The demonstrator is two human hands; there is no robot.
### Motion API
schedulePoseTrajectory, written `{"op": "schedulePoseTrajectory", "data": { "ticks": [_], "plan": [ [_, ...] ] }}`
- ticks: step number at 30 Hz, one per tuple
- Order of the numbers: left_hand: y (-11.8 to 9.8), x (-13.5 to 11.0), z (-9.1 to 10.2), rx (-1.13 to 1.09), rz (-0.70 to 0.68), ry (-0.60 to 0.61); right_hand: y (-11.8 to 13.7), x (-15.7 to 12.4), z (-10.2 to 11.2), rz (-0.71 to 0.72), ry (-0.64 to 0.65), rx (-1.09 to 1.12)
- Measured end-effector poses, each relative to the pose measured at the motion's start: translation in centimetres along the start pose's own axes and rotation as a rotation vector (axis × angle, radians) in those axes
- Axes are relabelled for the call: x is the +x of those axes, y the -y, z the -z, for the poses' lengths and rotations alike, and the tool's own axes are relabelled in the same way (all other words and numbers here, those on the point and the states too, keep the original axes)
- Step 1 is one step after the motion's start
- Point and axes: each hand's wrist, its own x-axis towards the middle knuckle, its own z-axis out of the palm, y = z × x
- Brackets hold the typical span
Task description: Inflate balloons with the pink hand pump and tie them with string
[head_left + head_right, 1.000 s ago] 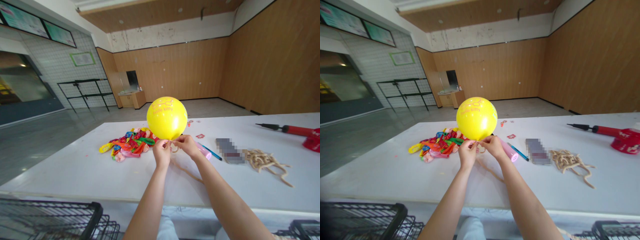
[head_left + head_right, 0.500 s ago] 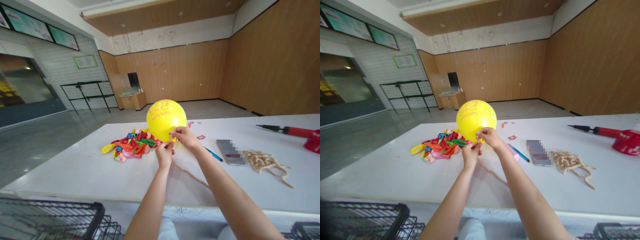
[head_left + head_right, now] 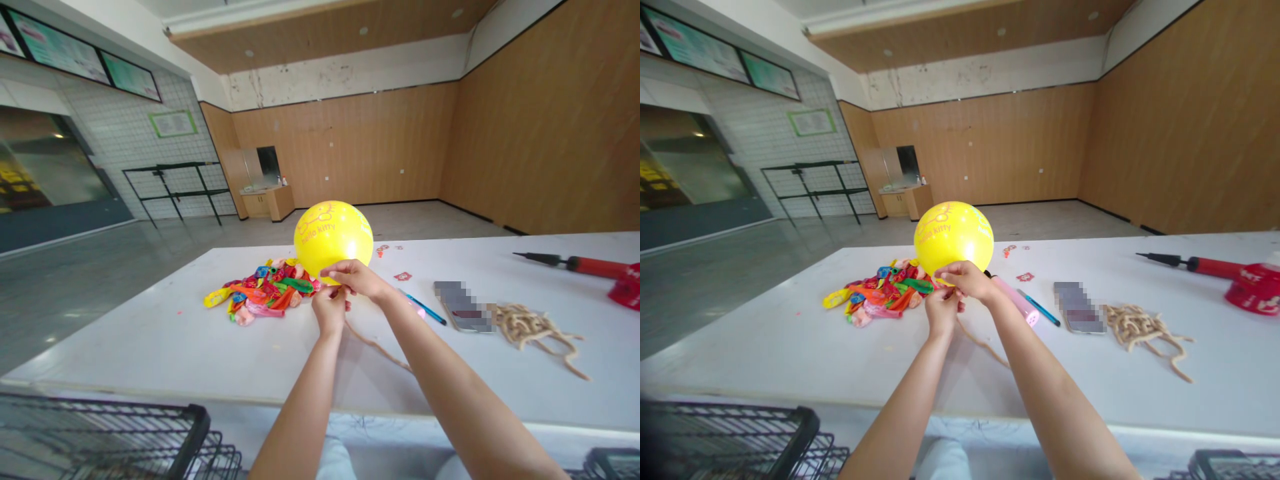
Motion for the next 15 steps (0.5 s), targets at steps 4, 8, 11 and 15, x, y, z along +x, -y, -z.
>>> {"op": "schedulePoseTrajectory", "data": {
  "ticks": [4,8,11,15],
  "plan": [
    [0.0,0.0,0.1,-0.022,0.01,-0.033,0.1,0.8,-0.3,-0.008,-0.003,-0.024],
    [0.1,0.1,0.0,-0.099,0.066,-0.062,-1.2,-0.2,1.1,0.033,-0.234,0.015],
    [0.0,0.1,-0.2,-0.202,0.114,-0.077,-3.0,-1.4,2.1,-0.053,-0.386,0.078],
    [-0.8,0.1,-0.2,-0.392,0.273,-0.021,-4.8,-2.3,2.0,-0.28,-0.353,0.108]
  ]
}}
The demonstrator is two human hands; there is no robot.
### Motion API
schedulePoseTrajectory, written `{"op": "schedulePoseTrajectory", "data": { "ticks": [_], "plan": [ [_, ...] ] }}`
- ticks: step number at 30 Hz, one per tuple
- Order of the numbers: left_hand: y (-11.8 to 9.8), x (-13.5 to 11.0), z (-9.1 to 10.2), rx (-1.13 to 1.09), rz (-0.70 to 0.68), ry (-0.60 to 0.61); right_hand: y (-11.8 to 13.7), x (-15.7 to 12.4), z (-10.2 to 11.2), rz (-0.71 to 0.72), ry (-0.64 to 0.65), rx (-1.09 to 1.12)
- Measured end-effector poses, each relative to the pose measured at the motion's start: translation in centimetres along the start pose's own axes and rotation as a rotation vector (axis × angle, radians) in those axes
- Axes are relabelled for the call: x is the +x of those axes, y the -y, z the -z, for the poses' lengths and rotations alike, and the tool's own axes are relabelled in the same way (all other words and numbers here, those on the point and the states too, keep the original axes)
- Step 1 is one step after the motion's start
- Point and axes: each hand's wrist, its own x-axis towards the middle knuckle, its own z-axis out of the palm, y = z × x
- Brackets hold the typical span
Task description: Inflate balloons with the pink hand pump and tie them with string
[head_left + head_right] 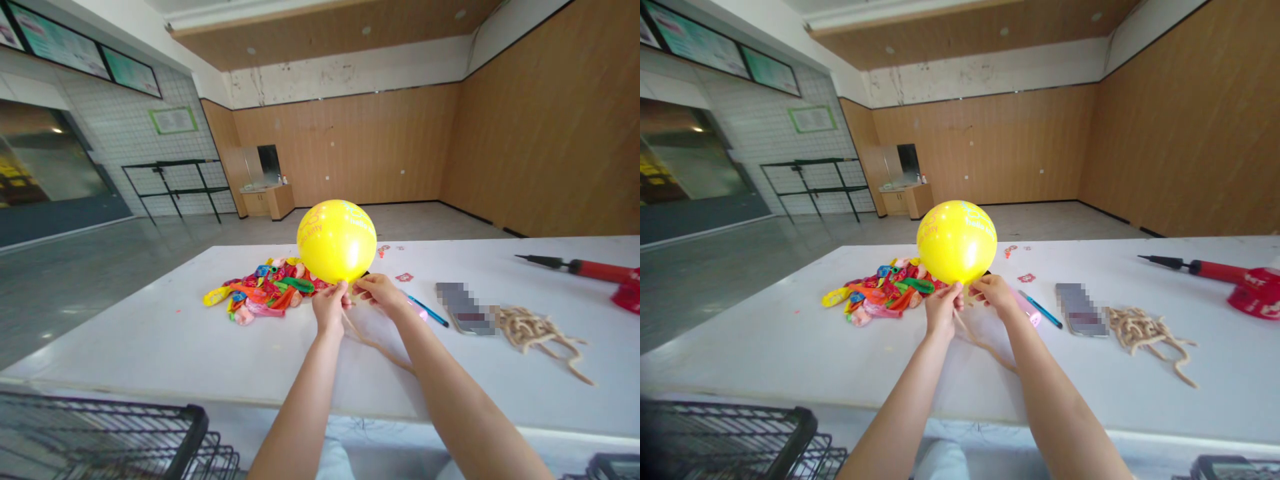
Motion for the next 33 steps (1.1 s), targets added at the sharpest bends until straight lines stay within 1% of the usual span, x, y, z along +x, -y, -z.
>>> {"op": "schedulePoseTrajectory", "data": {
  "ticks": [3,5,7,10,12,15,18,20,24,28,30,33],
  "plan": [
    [-0.9,-0.1,0.0,-0.178,0.275,0.074,-0.5,-0.2,-0.8,-0.103,0.15,0.019],
    [-1.4,0.0,0.1,-0.28,0.436,0.099,-0.6,-0.3,-1.3,-0.134,0.217,0.074],
    [-1.7,0.2,0.2,-0.346,0.524,0.102,-0.8,-0.2,-1.6,-0.139,0.238,0.136],
    [-1.7,0.4,0.4,-0.396,0.577,0.106,-1.1,0.0,-1.7,-0.136,0.257,0.251],
    [-1.7,0.5,0.4,-0.42,0.592,0.108,-1.3,0.1,-1.7,-0.111,0.256,0.338],
    [-1.7,0.5,0.4,-0.432,0.59,0.108,-1.1,0.0,-1.8,-0.075,0.207,0.412],
    [-1.8,0.5,0.4,-0.424,0.577,0.099,-0.7,-0.3,-1.9,-0.053,0.178,0.431],
    [-1.8,0.5,0.5,-0.426,0.573,0.085,-0.5,-0.5,-1.9,-0.017,0.18,0.39],
    [-1.8,0.6,0.6,-0.43,0.56,0.052,-0.8,-0.3,-1.5,0.079,0.12,0.194],
    [-1.7,0.7,0.6,-0.402,0.522,0.036,-1.0,0.3,-0.9,0.211,0.055,-0.129],
    [-1.6,0.8,0.6,-0.366,0.47,0.023,-0.9,0.4,-0.8,0.284,0.015,-0.282],
    [-1.1,0.9,0.6,-0.268,0.322,0.014,-0.3,-0.1,-0.9,0.366,0.011,-0.438]
  ]
}}
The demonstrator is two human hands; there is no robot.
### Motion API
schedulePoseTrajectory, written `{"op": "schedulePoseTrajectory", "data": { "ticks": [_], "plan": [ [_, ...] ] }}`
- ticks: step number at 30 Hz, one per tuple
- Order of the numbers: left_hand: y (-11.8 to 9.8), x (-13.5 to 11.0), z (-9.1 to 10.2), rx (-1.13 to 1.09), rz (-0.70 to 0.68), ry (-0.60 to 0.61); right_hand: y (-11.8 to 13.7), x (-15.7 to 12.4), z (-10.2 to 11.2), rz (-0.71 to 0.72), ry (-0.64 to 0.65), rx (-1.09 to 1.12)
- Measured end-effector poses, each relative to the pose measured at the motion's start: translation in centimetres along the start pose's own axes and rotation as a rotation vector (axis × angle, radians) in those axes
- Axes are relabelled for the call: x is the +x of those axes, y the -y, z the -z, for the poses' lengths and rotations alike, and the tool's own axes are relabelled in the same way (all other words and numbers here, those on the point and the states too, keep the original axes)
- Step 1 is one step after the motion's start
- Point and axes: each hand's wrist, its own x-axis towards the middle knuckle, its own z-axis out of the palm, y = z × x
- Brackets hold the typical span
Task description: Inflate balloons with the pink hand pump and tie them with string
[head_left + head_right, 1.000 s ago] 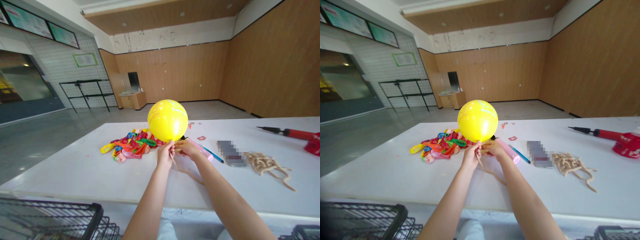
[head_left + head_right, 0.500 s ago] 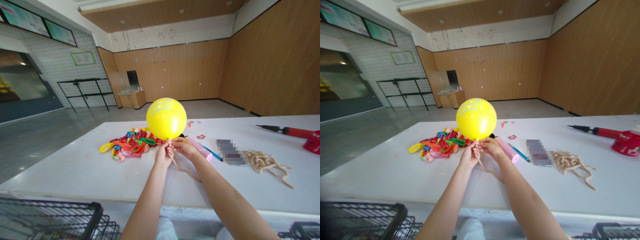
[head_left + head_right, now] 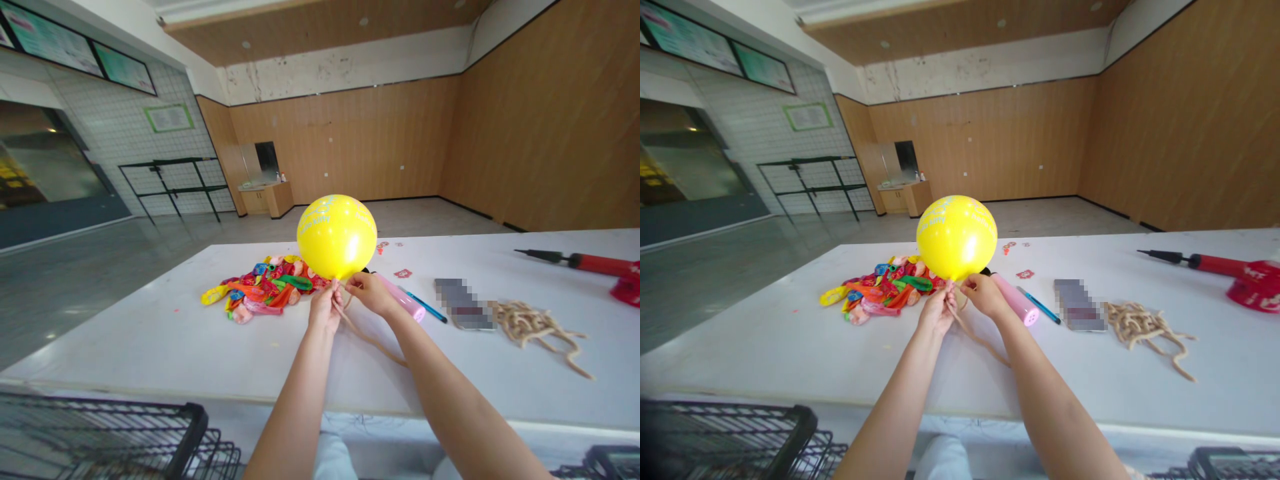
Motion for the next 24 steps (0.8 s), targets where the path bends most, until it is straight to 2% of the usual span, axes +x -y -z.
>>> {"op": "schedulePoseTrajectory", "data": {
  "ticks": [4,7,15,20,24],
  "plan": [
    [0.8,0.4,0.5,0.146,-0.228,0.018,1.4,-0.7,0.1,0.122,0.005,-0.144],
    [1.2,0.5,0.7,0.239,-0.329,-0.014,2.1,-1.1,0.1,0.143,-0.033,-0.181],
    [1.6,-0.2,0.2,0.345,-0.366,0.017,1.8,-0.9,0.3,0.135,-0.134,-0.041],
    [1.6,-0.2,0.2,0.322,-0.465,-0.016,1.4,-0.8,0.5,0.137,-0.075,0.042],
    [1.7,0.1,0.4,0.386,-0.564,-0.026,0.8,-0.6,0.4,0.206,-0.086,0.011]
  ]
}}
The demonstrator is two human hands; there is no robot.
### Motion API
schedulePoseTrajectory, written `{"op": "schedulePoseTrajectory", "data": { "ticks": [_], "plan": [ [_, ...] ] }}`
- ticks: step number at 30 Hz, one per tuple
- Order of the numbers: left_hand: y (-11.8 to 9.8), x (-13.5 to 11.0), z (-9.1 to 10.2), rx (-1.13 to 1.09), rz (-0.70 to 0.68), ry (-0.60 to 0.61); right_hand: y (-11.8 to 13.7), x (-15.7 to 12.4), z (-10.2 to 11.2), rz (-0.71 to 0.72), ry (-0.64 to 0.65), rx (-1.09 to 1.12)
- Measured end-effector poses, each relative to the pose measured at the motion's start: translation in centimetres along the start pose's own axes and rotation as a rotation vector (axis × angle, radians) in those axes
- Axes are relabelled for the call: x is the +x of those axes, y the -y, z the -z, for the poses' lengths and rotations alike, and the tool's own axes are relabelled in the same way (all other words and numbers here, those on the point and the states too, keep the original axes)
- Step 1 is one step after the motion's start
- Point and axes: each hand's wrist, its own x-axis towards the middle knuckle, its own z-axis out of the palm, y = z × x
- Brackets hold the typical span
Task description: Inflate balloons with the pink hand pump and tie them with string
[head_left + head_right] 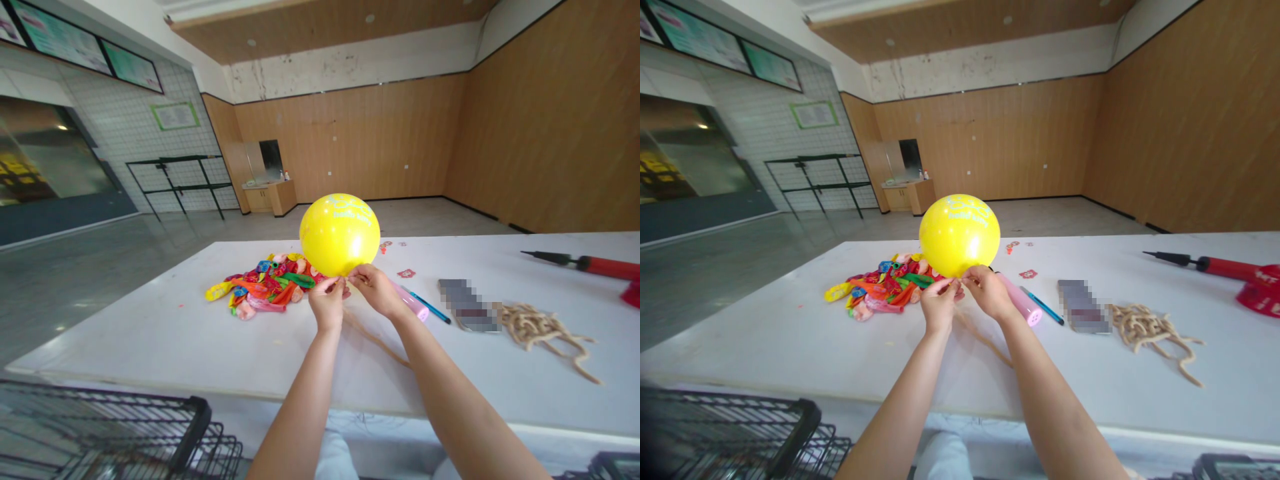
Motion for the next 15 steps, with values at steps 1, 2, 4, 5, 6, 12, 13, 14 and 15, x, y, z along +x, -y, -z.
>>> {"op": "schedulePoseTrajectory", "data": {
  "ticks": [1,2,4,5,6,12,13,14,15],
  "plan": [
    [0.08,0.0,0.03,0.038,-0.026,0.013,-0.18,0.04,-0.01,0.015,-0.009,-0.013],
    [0.16,-0.02,0.06,0.08,-0.052,0.03,-0.35,0.07,-0.03,0.025,-0.017,-0.023],
    [0.33,-0.08,0.15,0.169,-0.104,0.064,-0.61,0.13,-0.03,0.034,-0.02,-0.023],
    [0.41,-0.1,0.2,0.214,-0.134,0.079,-0.7,0.14,-0.03,0.036,-0.016,-0.012],
    [0.48,-0.11,0.26,0.256,-0.168,0.09,-0.77,0.15,-0.02,0.04,-0.012,0.003],
    [0.68,0.1,0.79,0.443,-0.382,0.124,-1.01,0.14,0.06,0.089,-0.01,0.114],
    [0.68,0.15,0.84,0.455,-0.401,0.126,-0.98,0.13,0.08,0.087,-0.012,0.129],
    [0.68,0.18,0.88,0.455,-0.411,0.124,-0.9,0.11,0.09,0.083,-0.009,0.141],
    [0.68,0.2,0.88,0.444,-0.41,0.121,-0.78,0.08,0.1,0.079,-0.004,0.15]
  ]
}}
